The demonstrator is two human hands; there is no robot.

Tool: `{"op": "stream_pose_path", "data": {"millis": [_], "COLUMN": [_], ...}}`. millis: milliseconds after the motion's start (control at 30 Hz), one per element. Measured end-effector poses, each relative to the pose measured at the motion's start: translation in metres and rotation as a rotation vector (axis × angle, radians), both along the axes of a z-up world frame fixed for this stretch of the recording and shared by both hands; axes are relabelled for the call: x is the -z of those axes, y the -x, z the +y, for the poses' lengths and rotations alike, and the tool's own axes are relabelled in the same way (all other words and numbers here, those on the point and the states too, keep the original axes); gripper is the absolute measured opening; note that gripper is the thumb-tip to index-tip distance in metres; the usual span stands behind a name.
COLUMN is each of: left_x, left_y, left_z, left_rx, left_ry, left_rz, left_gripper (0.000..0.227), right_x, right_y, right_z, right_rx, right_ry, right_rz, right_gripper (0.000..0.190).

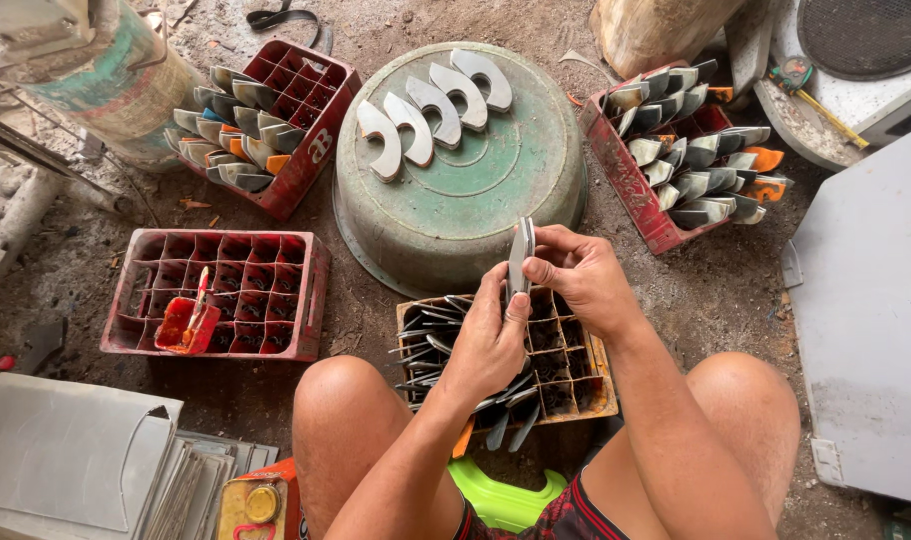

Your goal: The person sits on a small stool and repeatedly picks up pairs of curved metal blades from a crate. They inspect the blades by holding them together, then place them on an overturned green basin. The person continues this process, sorting through the crate and stacking the blades.

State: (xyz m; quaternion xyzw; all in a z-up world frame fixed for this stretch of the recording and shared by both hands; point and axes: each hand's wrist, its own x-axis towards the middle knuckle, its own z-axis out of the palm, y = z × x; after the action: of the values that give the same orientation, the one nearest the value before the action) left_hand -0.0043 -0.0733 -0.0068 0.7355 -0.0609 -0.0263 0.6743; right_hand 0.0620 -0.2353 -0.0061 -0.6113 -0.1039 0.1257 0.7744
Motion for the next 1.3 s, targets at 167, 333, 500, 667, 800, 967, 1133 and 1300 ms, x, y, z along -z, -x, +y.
{"op": "stream_pose_path", "data": {"millis": [167, 333, 500, 667, 800, 967, 1133, 1300], "left_x": [0.008, 0.014, 0.013, 0.012, 0.009, 0.006, 0.008, 0.013], "left_y": [-0.002, -0.006, -0.008, -0.007, -0.003, 0.002, 0.005, 0.006], "left_z": [0.003, 0.007, 0.019, 0.022, 0.015, 0.014, 0.01, 0.009], "left_rx": [0.09, 0.237, 0.304, 0.332, 0.296, 0.332, 0.398, 0.416], "left_ry": [0.092, 0.409, 0.656, 0.648, 0.636, 0.727, 0.702, 0.695], "left_rz": [0.089, 0.456, 0.684, 0.657, 0.733, 0.811, 0.89, 0.857], "left_gripper": [0.045, 0.042, 0.036, 0.026, 0.03, 0.033, 0.036, 0.037], "right_x": [-0.006, -0.01, -0.029, -0.054, -0.058, -0.056, -0.057, -0.063], "right_y": [0.001, 0.007, 0.004, 0.013, 0.018, 0.019, 0.023, 0.023], "right_z": [0.002, 0.011, 0.002, -0.017, -0.016, -0.031, -0.04, -0.031], "right_rx": [0.04, 0.274, 0.165, -0.094, -0.082, -0.031, -0.023, -0.106], "right_ry": [0.077, 0.419, 0.428, 0.607, 0.594, 0.56, 0.494, 0.426], "right_rz": [-0.021, -0.005, -0.064, -0.276, -0.299, -0.352, -0.486, -0.326], "right_gripper": [0.05, 0.045, 0.064, 0.107, 0.093, 0.077, 0.075, 0.092]}}
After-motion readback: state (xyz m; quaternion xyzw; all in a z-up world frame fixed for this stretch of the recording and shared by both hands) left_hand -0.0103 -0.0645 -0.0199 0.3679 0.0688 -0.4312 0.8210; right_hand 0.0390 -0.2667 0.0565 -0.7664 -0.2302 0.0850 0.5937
